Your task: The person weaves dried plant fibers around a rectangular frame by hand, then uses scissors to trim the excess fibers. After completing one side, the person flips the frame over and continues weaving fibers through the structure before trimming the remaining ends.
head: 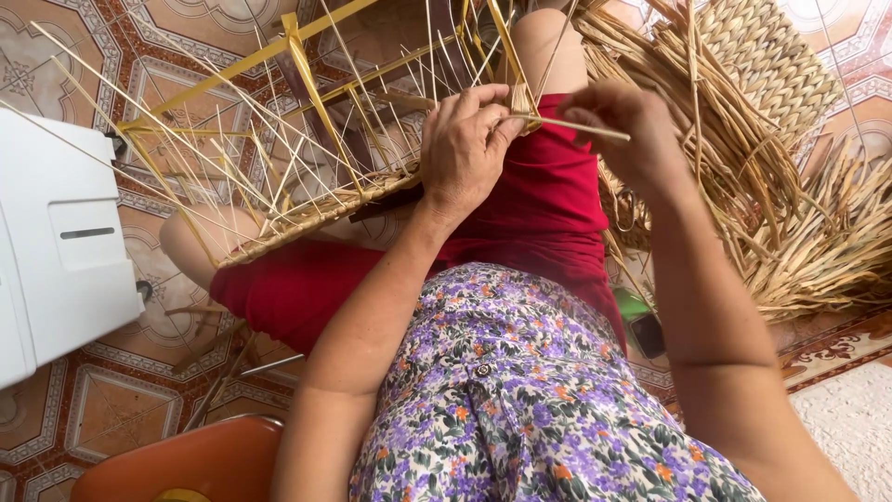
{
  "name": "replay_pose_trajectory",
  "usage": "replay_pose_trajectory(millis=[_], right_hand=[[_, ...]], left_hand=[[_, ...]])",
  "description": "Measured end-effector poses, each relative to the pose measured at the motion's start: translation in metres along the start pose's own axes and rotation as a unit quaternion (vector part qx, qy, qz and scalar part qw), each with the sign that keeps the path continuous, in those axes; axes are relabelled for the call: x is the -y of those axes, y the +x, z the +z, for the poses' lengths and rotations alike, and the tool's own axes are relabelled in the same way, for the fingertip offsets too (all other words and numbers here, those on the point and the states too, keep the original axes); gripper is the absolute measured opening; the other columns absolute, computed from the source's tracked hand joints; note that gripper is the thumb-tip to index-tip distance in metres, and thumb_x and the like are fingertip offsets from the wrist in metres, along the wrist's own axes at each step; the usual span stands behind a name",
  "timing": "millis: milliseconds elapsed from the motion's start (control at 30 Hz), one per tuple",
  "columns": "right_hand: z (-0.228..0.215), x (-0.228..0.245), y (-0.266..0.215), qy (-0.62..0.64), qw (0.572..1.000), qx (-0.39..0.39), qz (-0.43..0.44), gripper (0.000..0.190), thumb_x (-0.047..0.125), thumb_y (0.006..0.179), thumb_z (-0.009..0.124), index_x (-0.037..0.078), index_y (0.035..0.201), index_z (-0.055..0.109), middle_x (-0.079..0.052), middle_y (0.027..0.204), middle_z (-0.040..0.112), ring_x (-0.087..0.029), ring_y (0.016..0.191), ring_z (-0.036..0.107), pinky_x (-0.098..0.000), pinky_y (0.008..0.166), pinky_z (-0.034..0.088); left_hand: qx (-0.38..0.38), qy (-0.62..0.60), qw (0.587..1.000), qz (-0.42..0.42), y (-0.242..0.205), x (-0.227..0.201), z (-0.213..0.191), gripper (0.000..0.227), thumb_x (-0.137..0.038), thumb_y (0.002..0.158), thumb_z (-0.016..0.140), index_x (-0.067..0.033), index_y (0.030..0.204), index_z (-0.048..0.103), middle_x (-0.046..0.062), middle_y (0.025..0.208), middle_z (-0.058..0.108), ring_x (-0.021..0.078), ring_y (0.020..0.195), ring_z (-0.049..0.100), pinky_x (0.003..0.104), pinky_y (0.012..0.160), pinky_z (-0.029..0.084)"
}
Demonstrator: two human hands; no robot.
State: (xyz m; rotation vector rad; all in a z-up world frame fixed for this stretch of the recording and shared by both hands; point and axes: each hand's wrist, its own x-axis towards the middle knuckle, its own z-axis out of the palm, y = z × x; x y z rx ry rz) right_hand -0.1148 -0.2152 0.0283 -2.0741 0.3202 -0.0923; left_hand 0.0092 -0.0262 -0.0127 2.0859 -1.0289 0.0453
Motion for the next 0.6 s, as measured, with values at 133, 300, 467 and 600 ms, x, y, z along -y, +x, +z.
replay_pose_trajectory(millis=[133, 300, 467, 600], right_hand=[[0.048, 0.007, -0.012, 0.078, 0.978, -0.101, 0.166, 0.013, 0.011, 0.094, 0.075, 0.008, 0.107, 0.076, -0.004, 0.092, 0.075, -0.008, 0.071, 0.064, -0.0249, 0.061, 0.055], [0.083, -0.019, -0.009, 0.169, 0.967, -0.179, 0.061, 0.006, 0.009, 0.098, 0.077, 0.004, 0.096, 0.073, 0.002, 0.086, 0.070, -0.003, 0.075, 0.062, -0.0197, 0.067, 0.051], [0.067, -0.057, -0.019, 0.420, 0.896, -0.124, 0.075, 0.009, 0.012, 0.099, 0.070, 0.005, 0.094, 0.068, 0.003, 0.076, 0.062, -0.004, 0.063, 0.048, -0.0185, 0.058, 0.038], [0.033, -0.051, -0.037, 0.574, 0.813, -0.037, 0.091, 0.013, 0.016, 0.095, 0.071, 0.006, 0.090, 0.064, 0.001, 0.075, 0.057, -0.005, 0.059, 0.043, -0.0191, 0.054, 0.034]], left_hand=[[0.045, 0.009, 0.999, -0.027, 0.002, -0.001, -0.002, 0.024, -0.034, 0.096, 0.070, -0.0109, 0.095, 0.076, -0.002, 0.115, 0.070, 0.0190, 0.105, 0.063, 0.045, 0.098, 0.047], [0.077, 0.023, 0.996, -0.043, 0.004, 0.000, -0.003, 0.024, -0.034, 0.101, 0.066, -0.0108, 0.098, 0.074, -0.001, 0.105, 0.067, 0.0184, 0.098, 0.062, 0.043, 0.091, 0.049], [0.047, 0.036, 0.997, -0.058, 0.002, -0.003, -0.005, 0.026, -0.037, 0.098, 0.069, -0.0109, 0.095, 0.068, 0.000, 0.093, 0.061, 0.0157, 0.086, 0.060, 0.039, 0.080, 0.052], [0.026, 0.033, 0.999, -0.027, -0.001, -0.008, -0.002, 0.025, -0.038, 0.095, 0.073, -0.0152, 0.088, 0.067, -0.001, 0.091, 0.060, 0.0150, 0.083, 0.059, 0.037, 0.075, 0.052]])
